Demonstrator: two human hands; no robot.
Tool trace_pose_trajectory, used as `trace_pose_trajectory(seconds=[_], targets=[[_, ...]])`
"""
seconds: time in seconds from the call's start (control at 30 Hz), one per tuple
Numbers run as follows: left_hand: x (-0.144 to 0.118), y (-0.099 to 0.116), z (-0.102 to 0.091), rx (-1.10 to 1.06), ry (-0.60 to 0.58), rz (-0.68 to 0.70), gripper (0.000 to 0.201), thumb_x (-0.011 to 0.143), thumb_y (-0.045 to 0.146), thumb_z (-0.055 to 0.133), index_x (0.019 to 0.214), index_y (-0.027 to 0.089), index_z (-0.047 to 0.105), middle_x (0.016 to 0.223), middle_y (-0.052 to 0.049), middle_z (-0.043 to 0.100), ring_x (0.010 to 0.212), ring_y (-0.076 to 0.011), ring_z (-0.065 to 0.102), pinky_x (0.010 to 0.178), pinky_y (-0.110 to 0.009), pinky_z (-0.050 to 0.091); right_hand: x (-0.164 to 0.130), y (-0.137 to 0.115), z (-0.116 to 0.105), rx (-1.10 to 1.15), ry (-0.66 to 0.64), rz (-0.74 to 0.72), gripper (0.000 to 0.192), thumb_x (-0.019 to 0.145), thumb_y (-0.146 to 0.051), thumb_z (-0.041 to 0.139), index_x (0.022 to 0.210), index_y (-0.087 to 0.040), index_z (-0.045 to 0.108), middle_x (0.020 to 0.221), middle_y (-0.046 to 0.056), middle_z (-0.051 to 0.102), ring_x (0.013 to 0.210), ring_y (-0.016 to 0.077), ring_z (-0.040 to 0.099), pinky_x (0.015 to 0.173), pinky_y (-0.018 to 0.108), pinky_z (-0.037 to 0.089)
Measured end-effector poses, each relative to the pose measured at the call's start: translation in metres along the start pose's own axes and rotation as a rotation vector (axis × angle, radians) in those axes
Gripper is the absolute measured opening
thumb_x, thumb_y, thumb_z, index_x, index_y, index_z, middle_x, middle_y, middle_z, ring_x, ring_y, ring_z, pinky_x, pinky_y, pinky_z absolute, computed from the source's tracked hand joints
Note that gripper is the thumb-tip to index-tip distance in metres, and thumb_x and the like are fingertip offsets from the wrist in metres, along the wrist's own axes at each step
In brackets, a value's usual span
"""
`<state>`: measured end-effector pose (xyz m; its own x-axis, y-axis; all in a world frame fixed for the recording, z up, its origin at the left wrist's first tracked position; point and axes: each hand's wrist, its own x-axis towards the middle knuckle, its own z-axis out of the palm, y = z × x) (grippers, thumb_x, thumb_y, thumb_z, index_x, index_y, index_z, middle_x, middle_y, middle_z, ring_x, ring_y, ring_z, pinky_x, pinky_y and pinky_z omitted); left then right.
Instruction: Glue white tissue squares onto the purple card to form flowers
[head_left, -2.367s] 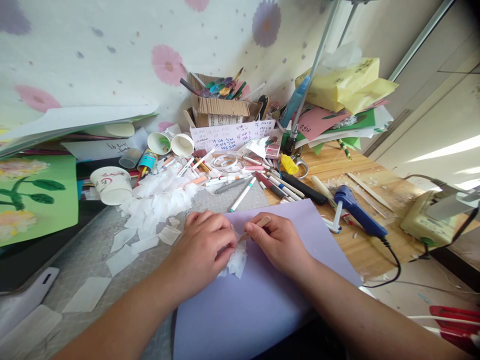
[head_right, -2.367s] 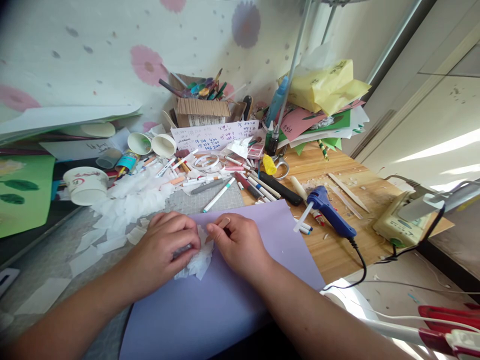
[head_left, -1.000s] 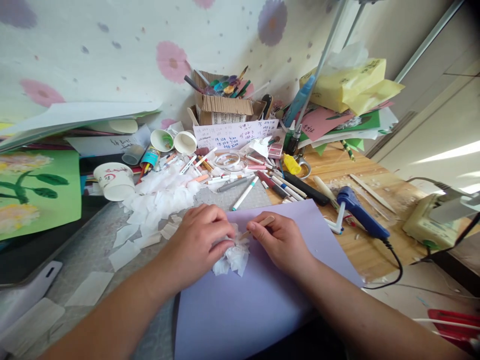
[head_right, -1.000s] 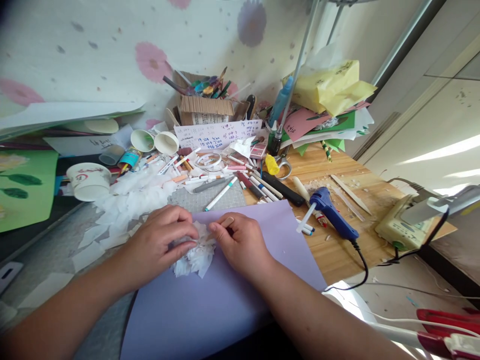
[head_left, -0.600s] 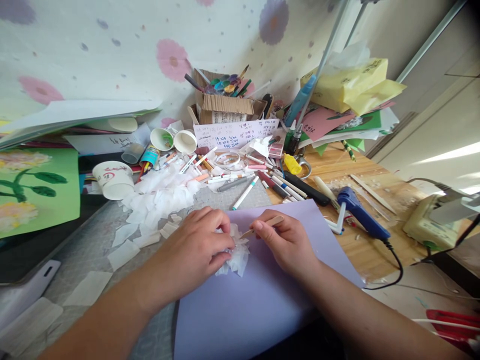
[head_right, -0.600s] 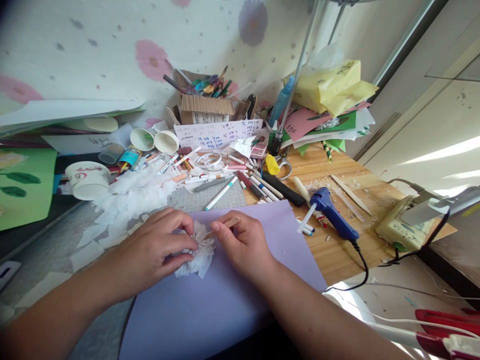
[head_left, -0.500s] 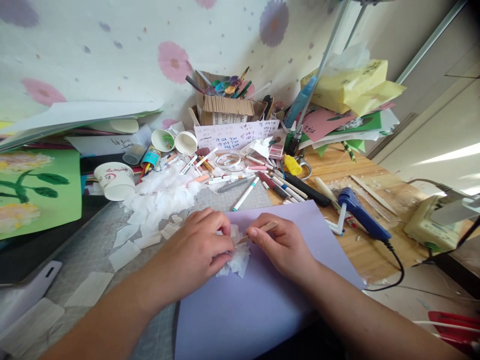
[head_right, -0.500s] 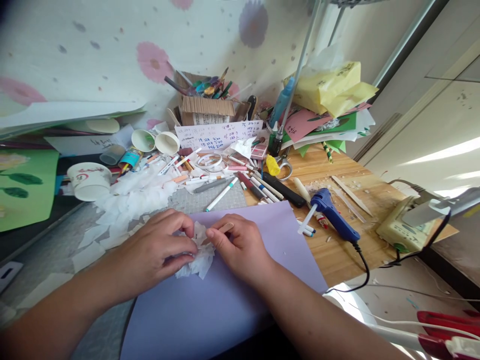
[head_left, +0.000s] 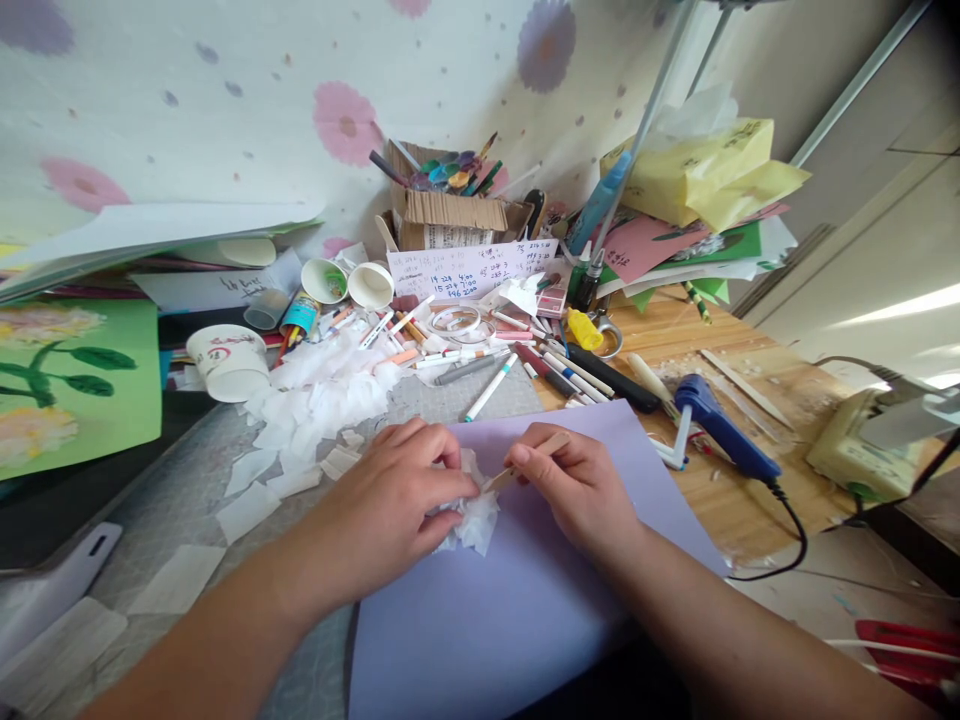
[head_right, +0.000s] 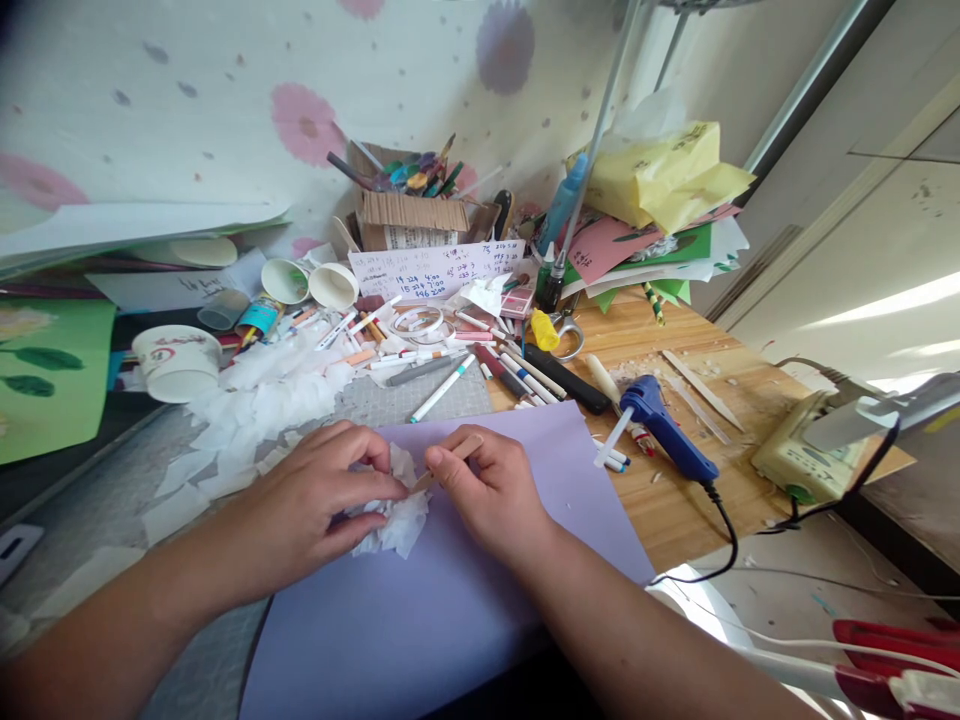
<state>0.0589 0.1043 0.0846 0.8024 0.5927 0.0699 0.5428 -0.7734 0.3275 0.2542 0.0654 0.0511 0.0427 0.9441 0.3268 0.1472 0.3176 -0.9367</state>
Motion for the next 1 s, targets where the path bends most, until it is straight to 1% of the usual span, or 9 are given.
trace_pose_trajectory(seconds=[0.13, 0.3, 0.47, 0.57, 0.63, 0.67, 0.77, 0.9, 1.0], targets=[[-0.001, 0.001, -0.003, -0.003, -0.041, 0.011, 0.018, 0.082, 0.019, 0.060, 0.091, 0.032, 0.068, 0.095, -0.001, 0.054, 0.093, -0.0195, 0.049, 0.080, -0.034, 0.038, 0.001, -0.001, 0.000, -0.027, 0.035, -0.042, 0.027, 0.084, -0.030, 0.058, 0.060, -0.019, 0.058, 0.062, 0.001, 0.062, 0.058, 0.0121, 0.056, 0.056, 0.024, 0.044], [-0.002, 0.002, -0.006, -0.015, -0.059, 0.072, 0.023, 0.082, 0.016, 0.057, 0.091, 0.033, 0.069, 0.093, 0.000, 0.055, 0.092, -0.0188, 0.050, 0.082, -0.035, 0.038, 0.002, 0.001, 0.002, -0.095, -0.113, -0.037, 0.027, 0.086, -0.026, 0.056, 0.060, -0.019, 0.058, 0.065, 0.001, 0.064, 0.060, 0.0119, 0.057, 0.058, 0.023, 0.045], [-0.005, -0.010, -0.015, -0.104, 0.039, 0.048, 0.018, 0.083, 0.021, 0.055, 0.085, 0.029, 0.070, 0.089, -0.001, 0.059, 0.087, -0.0174, 0.054, 0.079, -0.030, 0.041, 0.001, 0.003, 0.003, -0.153, -0.125, -0.043, 0.029, 0.085, -0.026, 0.056, 0.057, -0.020, 0.052, 0.064, 0.002, 0.064, 0.059, 0.0124, 0.056, 0.058, 0.024, 0.045], [-0.010, -0.030, -0.027, -0.086, 0.240, -0.150, 0.018, 0.084, 0.029, 0.051, 0.085, 0.026, 0.068, 0.089, -0.001, 0.062, 0.086, -0.0178, 0.056, 0.076, -0.029, 0.043, 0.001, 0.003, 0.002, -0.168, -0.123, -0.034, 0.029, 0.085, -0.026, 0.055, 0.057, -0.019, 0.053, 0.065, 0.002, 0.065, 0.060, 0.0128, 0.058, 0.058, 0.024, 0.045], [-0.014, -0.046, -0.035, -0.025, 0.376, -0.397, 0.017, 0.082, 0.032, 0.051, 0.082, 0.025, 0.066, 0.087, 0.000, 0.064, 0.083, -0.0190, 0.058, 0.073, -0.029, 0.043, 0.001, 0.002, 0.002, -0.171, -0.111, -0.030, 0.029, 0.084, -0.026, 0.055, 0.056, -0.020, 0.053, 0.066, 0.002, 0.065, 0.061, 0.0132, 0.059, 0.059, 0.024, 0.045], [-0.017, -0.054, -0.038, 0.007, 0.391, -0.521, 0.016, 0.080, 0.033, 0.052, 0.081, 0.024, 0.065, 0.087, 0.000, 0.065, 0.081, -0.0198, 0.059, 0.070, -0.030, 0.043, 0.001, 0.002, 0.002, -0.166, -0.103, -0.031, 0.029, 0.084, -0.027, 0.056, 0.056, -0.020, 0.053, 0.065, 0.002, 0.065, 0.061, 0.0132, 0.059, 0.058, 0.024, 0.045], [-0.021, -0.073, -0.040, 0.088, 0.271, -0.687, 0.017, 0.078, 0.033, 0.051, 0.087, 0.025, 0.063, 0.091, -0.002, 0.065, 0.082, -0.0224, 0.060, 0.065, -0.032, 0.043, 0.001, 0.003, 0.001, -0.151, -0.090, -0.040, 0.030, 0.085, -0.028, 0.055, 0.056, -0.020, 0.053, 0.064, 0.002, 0.064, 0.058, 0.0128, 0.058, 0.057, 0.023, 0.045], [-0.020, -0.085, -0.027, 0.197, 0.187, -0.585, 0.030, 0.076, 0.037, 0.054, 0.102, 0.025, 0.060, 0.108, -0.004, 0.061, 0.095, -0.0255, 0.058, 0.074, -0.035, 0.044, 0.001, 0.003, 0.001, -0.166, -0.074, -0.033, 0.031, 0.085, -0.032, 0.055, 0.057, -0.019, 0.054, 0.063, 0.002, 0.063, 0.058, 0.0126, 0.057, 0.055, 0.023, 0.044], [-0.016, -0.087, -0.019, 0.277, 0.169, -0.568, 0.034, 0.074, 0.038, 0.056, 0.104, 0.022, 0.059, 0.106, -0.007, 0.061, 0.096, -0.0267, 0.057, 0.076, -0.035, 0.044, 0.001, 0.003, 0.001, -0.170, -0.082, -0.027, 0.031, 0.086, -0.033, 0.054, 0.057, -0.019, 0.054, 0.063, 0.002, 0.063, 0.058, 0.0127, 0.057, 0.055, 0.023, 0.044]])
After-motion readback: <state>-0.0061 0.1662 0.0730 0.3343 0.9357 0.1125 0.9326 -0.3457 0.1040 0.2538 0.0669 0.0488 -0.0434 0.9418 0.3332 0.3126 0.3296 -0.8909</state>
